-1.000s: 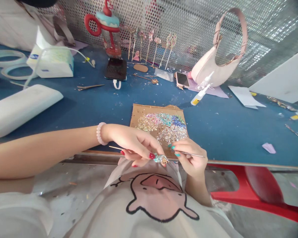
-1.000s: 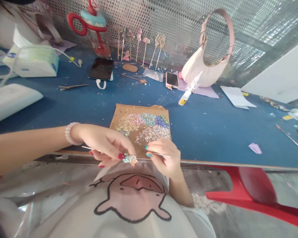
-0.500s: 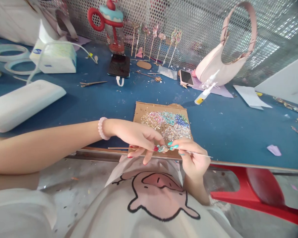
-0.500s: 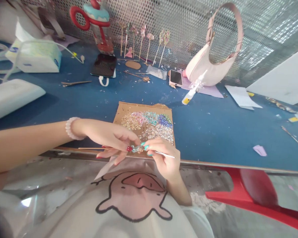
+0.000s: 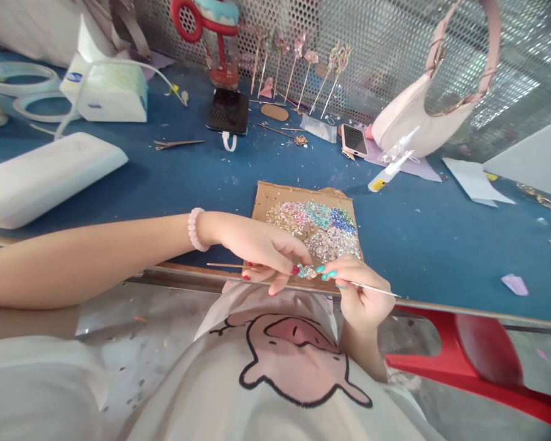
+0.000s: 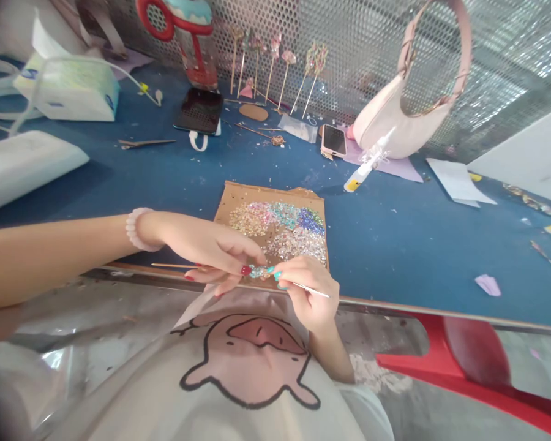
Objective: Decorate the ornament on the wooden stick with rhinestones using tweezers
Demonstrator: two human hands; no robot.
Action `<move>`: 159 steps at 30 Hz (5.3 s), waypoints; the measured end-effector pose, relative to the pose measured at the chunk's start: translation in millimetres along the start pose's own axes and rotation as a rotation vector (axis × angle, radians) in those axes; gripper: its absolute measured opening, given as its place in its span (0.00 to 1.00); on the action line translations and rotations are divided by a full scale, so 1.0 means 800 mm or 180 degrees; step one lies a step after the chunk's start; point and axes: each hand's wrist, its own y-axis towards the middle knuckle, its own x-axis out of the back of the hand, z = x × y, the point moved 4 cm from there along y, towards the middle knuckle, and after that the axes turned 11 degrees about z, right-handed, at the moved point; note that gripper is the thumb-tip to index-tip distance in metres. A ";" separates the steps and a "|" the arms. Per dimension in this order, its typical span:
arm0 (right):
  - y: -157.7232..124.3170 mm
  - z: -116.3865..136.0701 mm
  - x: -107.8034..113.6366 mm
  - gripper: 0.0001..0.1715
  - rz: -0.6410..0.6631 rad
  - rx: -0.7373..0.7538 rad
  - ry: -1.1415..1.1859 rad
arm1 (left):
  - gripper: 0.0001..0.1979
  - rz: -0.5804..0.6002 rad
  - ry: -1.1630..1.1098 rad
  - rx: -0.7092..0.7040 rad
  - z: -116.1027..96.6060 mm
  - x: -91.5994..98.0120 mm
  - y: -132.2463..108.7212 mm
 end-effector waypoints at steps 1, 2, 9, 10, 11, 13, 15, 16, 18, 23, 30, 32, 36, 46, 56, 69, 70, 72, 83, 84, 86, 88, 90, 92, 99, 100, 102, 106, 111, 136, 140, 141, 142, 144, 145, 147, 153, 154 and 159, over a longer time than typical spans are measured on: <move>0.000 0.000 0.000 0.07 -0.0004 -0.0002 -0.0039 | 0.13 0.0001 -0.0007 -0.0007 0.000 0.000 0.000; 0.000 0.000 0.000 0.07 -0.0005 -0.0005 -0.0071 | 0.13 0.0009 -0.0012 -0.0005 0.001 0.001 0.000; 0.000 0.000 0.000 0.06 -0.0021 0.0051 -0.0039 | 0.14 -0.0020 -0.0013 0.0001 0.000 0.000 -0.001; 0.000 0.000 0.000 0.06 -0.0016 0.0043 -0.0036 | 0.15 -0.0025 -0.0022 0.0012 0.001 0.001 -0.001; 0.000 0.000 -0.001 0.06 -0.0011 0.0032 -0.0039 | 0.15 -0.0041 -0.0028 0.0022 0.002 0.001 0.000; 0.000 0.000 -0.001 0.06 -0.0002 0.0008 -0.0047 | 0.15 -0.0038 -0.0037 0.0009 0.005 0.003 0.001; -0.001 0.000 0.000 0.07 0.0007 -0.0001 -0.0086 | 0.15 0.0022 -0.0031 -0.0054 0.008 0.005 0.003; -0.001 -0.001 0.000 0.07 0.0012 -0.0012 -0.0122 | 0.14 0.0029 -0.0035 -0.0081 0.009 0.006 0.003; -0.002 -0.002 0.000 0.07 0.0013 -0.0046 -0.0175 | 0.14 0.0044 -0.0075 -0.0106 0.009 0.006 0.003; -0.004 -0.006 0.007 0.06 -0.0320 0.0054 0.0262 | 0.18 -0.0043 -0.0043 -0.0008 0.002 0.002 -0.001; -0.004 -0.009 0.015 0.08 -0.0805 0.0037 0.0313 | 0.17 -0.0011 -0.0066 -0.0045 0.001 0.000 0.000; -0.005 -0.009 0.015 0.08 -0.0795 -0.0021 0.0300 | 0.15 -0.0022 -0.0065 -0.0027 0.002 0.000 0.001; -0.004 -0.008 0.027 0.08 -0.0803 -0.0077 0.0086 | 0.16 -0.0121 -0.0086 0.0072 0.002 0.000 0.001; -0.009 -0.028 0.068 0.05 -0.0195 -0.0502 -0.0066 | 0.11 0.0009 -0.0296 0.0122 0.014 0.006 0.001; -0.009 -0.028 0.060 0.09 0.0872 -0.0551 -0.0143 | 0.18 -0.0061 -0.0080 0.0351 0.003 0.003 0.000; -0.004 -0.030 0.061 0.09 0.0434 -0.0757 -0.0673 | 0.17 0.0008 -0.0183 0.0402 0.005 0.001 -0.002; -0.004 -0.030 0.061 0.09 0.0392 -0.0746 -0.0689 | 0.17 0.0018 -0.0188 0.0396 0.005 0.001 -0.002; -0.004 -0.030 0.062 0.09 0.0299 -0.0708 -0.0714 | 0.16 0.0032 -0.0191 0.0387 0.004 0.000 -0.001; -0.006 -0.039 0.069 0.04 -0.0337 -0.1187 -0.1098 | 0.17 -0.0020 -0.0112 0.0464 0.003 0.000 -0.003; -0.006 -0.038 0.069 0.04 -0.0351 -0.1221 -0.1159 | 0.16 -0.0016 -0.0124 0.0461 0.003 0.000 -0.002; -0.006 -0.037 0.069 0.05 -0.0336 -0.1284 -0.1230 | 0.16 -0.0004 -0.0128 0.0446 0.002 0.000 -0.002; -0.006 -0.037 0.068 0.05 -0.0265 -0.1311 -0.1234 | 0.17 -0.0003 -0.0106 0.0436 0.002 0.000 -0.001; -0.006 -0.037 0.067 0.05 -0.0179 -0.1299 -0.1224 | 0.18 -0.0011 -0.0080 0.0448 0.002 -0.001 -0.001; -0.006 -0.038 0.066 0.05 -0.0101 -0.1276 -0.1197 | 0.19 -0.0030 -0.0068 0.0483 0.002 -0.001 -0.001; -0.007 -0.037 0.065 0.04 0.0063 -0.1091 -0.1027 | 0.21 -0.0041 -0.0028 0.0502 0.001 -0.001 -0.002; -0.007 -0.036 0.065 0.04 0.0100 -0.1069 -0.0997 | 0.21 -0.0038 -0.0031 0.0493 0.001 -0.001 -0.002; -0.006 -0.035 0.064 0.05 0.0179 -0.1029 -0.0931 | 0.21 -0.0029 -0.0042 0.0472 0.002 -0.001 -0.002; -0.007 -0.033 0.064 0.04 0.0215 -0.0965 -0.0836 | 0.21 -0.0022 -0.0053 0.0444 0.004 -0.001 -0.002; -0.007 -0.033 0.064 0.04 0.0285 -0.0927 -0.0839 | 0.22 -0.0061 -0.0051 0.0487 0.001 -0.001 -0.003; -0.008 -0.033 0.064 0.05 0.0179 -0.0901 -0.0723 | 0.21 -0.0044 0.0150 0.0444 0.000 0.000 -0.002; -0.005 -0.030 0.063 0.06 0.0358 -0.0872 -0.0725 | 0.21 -0.0042 0.0095 0.0514 0.001 0.000 -0.002; -0.004 -0.030 0.063 0.06 0.0373 -0.0878 -0.0743 | 0.22 -0.0056 0.0070 0.0536 0.001 -0.001 -0.002; -0.004 -0.030 0.063 0.06 0.0376 -0.0890 -0.0767 | 0.22 -0.0071 0.0048 0.0547 0.001 -0.001 -0.002; -0.005 -0.031 0.063 0.06 0.0338 -0.0922 -0.0817 | 0.22 -0.0107 0.0028 0.0542 0.000 0.000 -0.002; -0.006 -0.032 0.064 0.06 0.0311 -0.0941 -0.0834 | 0.22 -0.0115 0.0031 0.0529 -0.001 0.000 -0.002; -0.008 -0.034 0.065 0.05 0.0254 -0.0963 -0.0834 | 0.22 -0.0102 0.0063 0.0511 -0.001 -0.001 -0.002; -0.010 -0.034 0.065 0.06 0.0231 -0.0931 -0.0751 | 0.21 -0.0043 0.0100 0.0478 -0.003 -0.002 -0.001; -0.010 -0.034 0.065 0.06 0.0235 -0.0914 -0.0736 | 0.20 -0.0044 0.0097 0.0473 -0.003 -0.003 -0.001; -0.010 -0.033 0.065 0.07 0.0196 -0.0866 -0.0659 | 0.20 -0.0046 0.0188 0.0382 -0.005 -0.003 -0.001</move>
